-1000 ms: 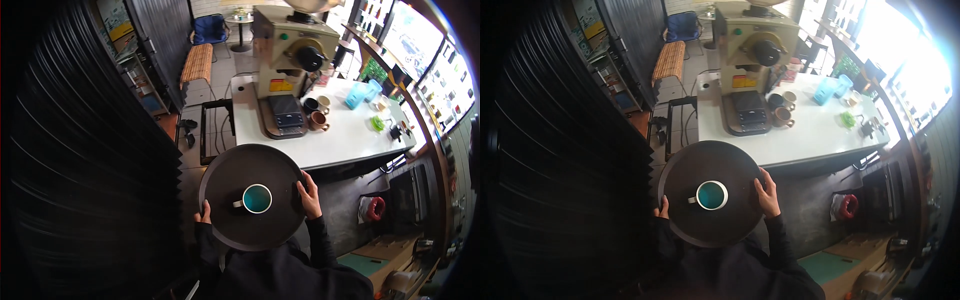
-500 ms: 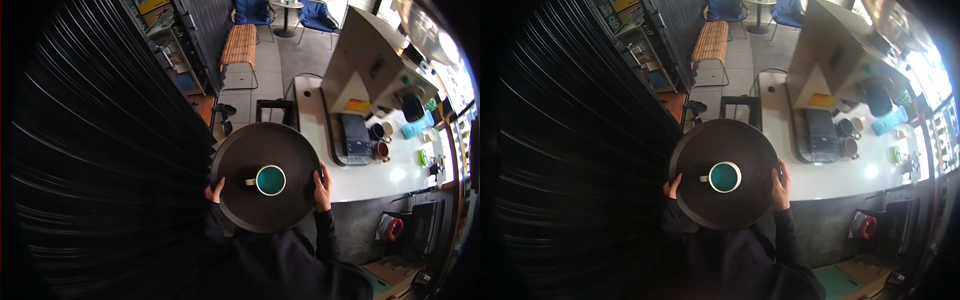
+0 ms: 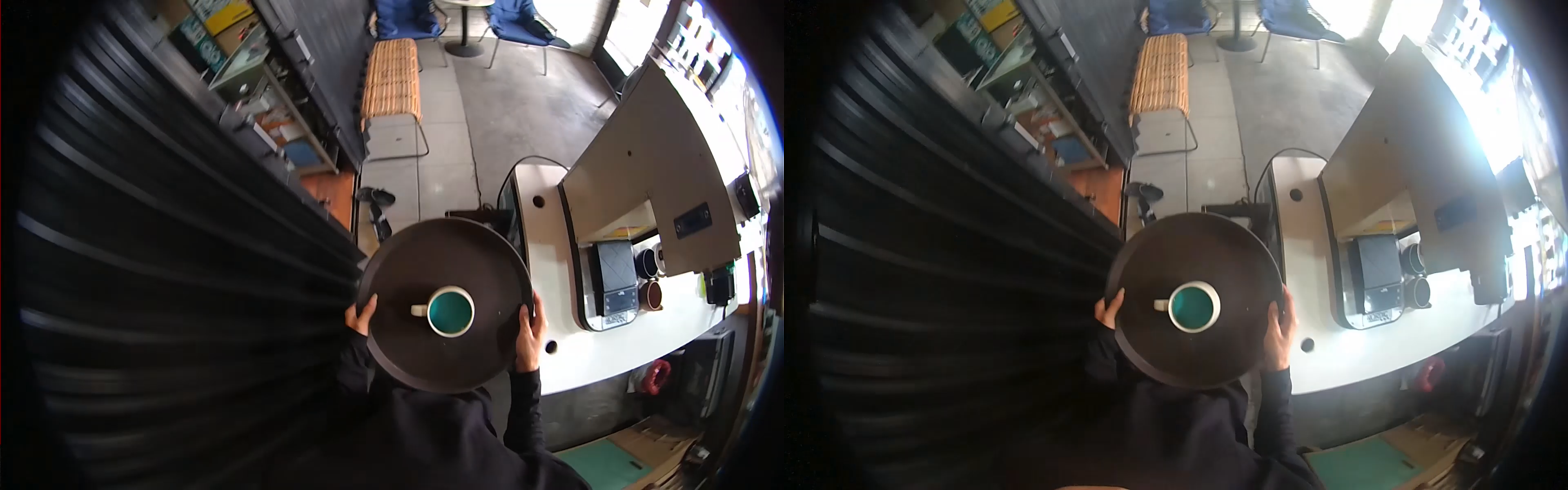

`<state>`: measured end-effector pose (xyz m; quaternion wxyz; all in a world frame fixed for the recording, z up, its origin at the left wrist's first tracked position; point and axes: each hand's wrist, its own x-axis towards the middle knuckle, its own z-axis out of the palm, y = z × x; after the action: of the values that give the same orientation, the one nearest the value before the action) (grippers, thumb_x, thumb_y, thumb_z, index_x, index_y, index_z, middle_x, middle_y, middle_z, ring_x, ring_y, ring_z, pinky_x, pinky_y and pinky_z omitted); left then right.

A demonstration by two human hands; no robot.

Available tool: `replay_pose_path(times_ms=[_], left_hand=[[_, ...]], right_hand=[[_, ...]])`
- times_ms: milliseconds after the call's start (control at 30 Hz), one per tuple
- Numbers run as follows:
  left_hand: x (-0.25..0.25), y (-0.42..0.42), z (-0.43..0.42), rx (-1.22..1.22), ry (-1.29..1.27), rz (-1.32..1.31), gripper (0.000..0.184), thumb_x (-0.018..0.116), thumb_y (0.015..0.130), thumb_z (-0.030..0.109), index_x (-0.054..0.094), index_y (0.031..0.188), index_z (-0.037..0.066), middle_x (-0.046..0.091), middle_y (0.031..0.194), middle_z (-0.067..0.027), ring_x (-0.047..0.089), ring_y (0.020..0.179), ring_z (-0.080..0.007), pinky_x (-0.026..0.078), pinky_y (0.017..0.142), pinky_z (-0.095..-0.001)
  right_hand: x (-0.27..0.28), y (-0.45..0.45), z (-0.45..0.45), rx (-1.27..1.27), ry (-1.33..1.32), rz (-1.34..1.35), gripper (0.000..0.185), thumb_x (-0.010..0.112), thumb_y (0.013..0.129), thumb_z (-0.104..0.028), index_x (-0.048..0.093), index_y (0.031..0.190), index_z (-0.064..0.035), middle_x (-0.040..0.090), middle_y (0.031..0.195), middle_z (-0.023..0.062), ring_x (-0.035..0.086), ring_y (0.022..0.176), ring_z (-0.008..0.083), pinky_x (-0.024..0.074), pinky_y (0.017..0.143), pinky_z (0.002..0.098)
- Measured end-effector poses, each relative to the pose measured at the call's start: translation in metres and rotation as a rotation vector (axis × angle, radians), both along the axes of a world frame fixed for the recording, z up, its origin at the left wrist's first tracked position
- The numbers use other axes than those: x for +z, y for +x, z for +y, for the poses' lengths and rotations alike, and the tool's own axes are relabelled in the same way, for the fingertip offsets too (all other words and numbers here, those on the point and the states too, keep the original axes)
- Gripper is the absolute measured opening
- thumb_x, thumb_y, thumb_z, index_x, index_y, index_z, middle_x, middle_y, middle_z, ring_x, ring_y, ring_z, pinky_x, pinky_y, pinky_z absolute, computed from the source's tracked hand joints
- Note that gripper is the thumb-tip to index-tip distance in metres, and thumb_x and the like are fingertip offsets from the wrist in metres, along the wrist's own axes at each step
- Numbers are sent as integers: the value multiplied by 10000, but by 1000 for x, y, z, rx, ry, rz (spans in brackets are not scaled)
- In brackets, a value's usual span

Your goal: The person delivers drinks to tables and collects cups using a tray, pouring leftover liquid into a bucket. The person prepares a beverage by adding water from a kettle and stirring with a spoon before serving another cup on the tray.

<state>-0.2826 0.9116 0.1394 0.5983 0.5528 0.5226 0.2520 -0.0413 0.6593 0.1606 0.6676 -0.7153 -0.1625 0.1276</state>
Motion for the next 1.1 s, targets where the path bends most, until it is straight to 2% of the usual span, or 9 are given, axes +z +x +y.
replay_pose_path(times_ms=[200,367,467,533,600,733,800,1000,1100], left_hand=[[-67,27,125,-510,751,322,370,674,879,119,664,1239,207,568,1082,-177,592,978,-315,482,848,-356],[-36,72,197,-651,1052,287,436,654,853,33,665,1240,235,563,1022,-177,589,928,-319,467,766,-375],[-19,113,234,-595,740,64,217,702,883,222,725,1089,157,509,862,-135,554,821,-283,435,714,-383],[-6,139,254,-336,101,146,285,728,864,319,710,911,38,507,757,-111,556,744,-254,438,680,-384],[-5,153,270,-505,682,28,409,753,840,368,651,803,-27,569,705,-107,571,669,-213,452,624,-369],[-8,198,307,-530,472,-25,374,729,868,340,660,830,-25,635,723,-64,567,620,-149,457,565,-325],[24,233,320,-491,-41,-144,358,726,872,338,672,852,-16,647,737,-44,575,635,-128,466,583,-309],[-19,329,381,-558,215,-22,353,742,855,320,678,887,-25,677,761,-69,607,656,-150,488,628,-307],[-5,394,398,-588,7,-140,371,762,831,339,672,876,-18,685,842,-115,628,733,-198,501,682,-347]], right_hand=[[2,-3,69,-208,33,28,394,516,951,-47,497,1329,61,594,1265,155,542,1188,211,399,1019,324],[18,-3,133,-339,33,65,385,500,953,-27,496,1330,50,610,1230,124,548,1155,185,407,998,298],[5,7,164,-399,70,29,385,499,953,-26,494,1329,53,608,1234,127,543,1159,184,398,1007,301],[14,12,186,-420,81,38,387,499,952,-25,494,1330,53,606,1241,131,541,1166,189,393,1014,304],[20,25,202,-453,93,38,389,499,950,-23,493,1331,53,604,1248,135,539,1174,194,388,1021,308],[21,55,228,-482,-14,-11,387,495,946,-19,496,1326,53,604,1251,146,547,1174,211,387,1027,318],[16,76,241,-491,-100,-73,369,486,964,-17,498,1330,32,601,1238,96,544,1141,170,392,1011,284],[17,152,287,-538,79,-19,394,475,944,-1,485,1331,73,574,1289,158,517,1212,219,367,1050,319],[12,201,306,-586,33,-63,397,475,942,4,482,1331,81,569,1293,161,509,1223,221,366,1051,319]])
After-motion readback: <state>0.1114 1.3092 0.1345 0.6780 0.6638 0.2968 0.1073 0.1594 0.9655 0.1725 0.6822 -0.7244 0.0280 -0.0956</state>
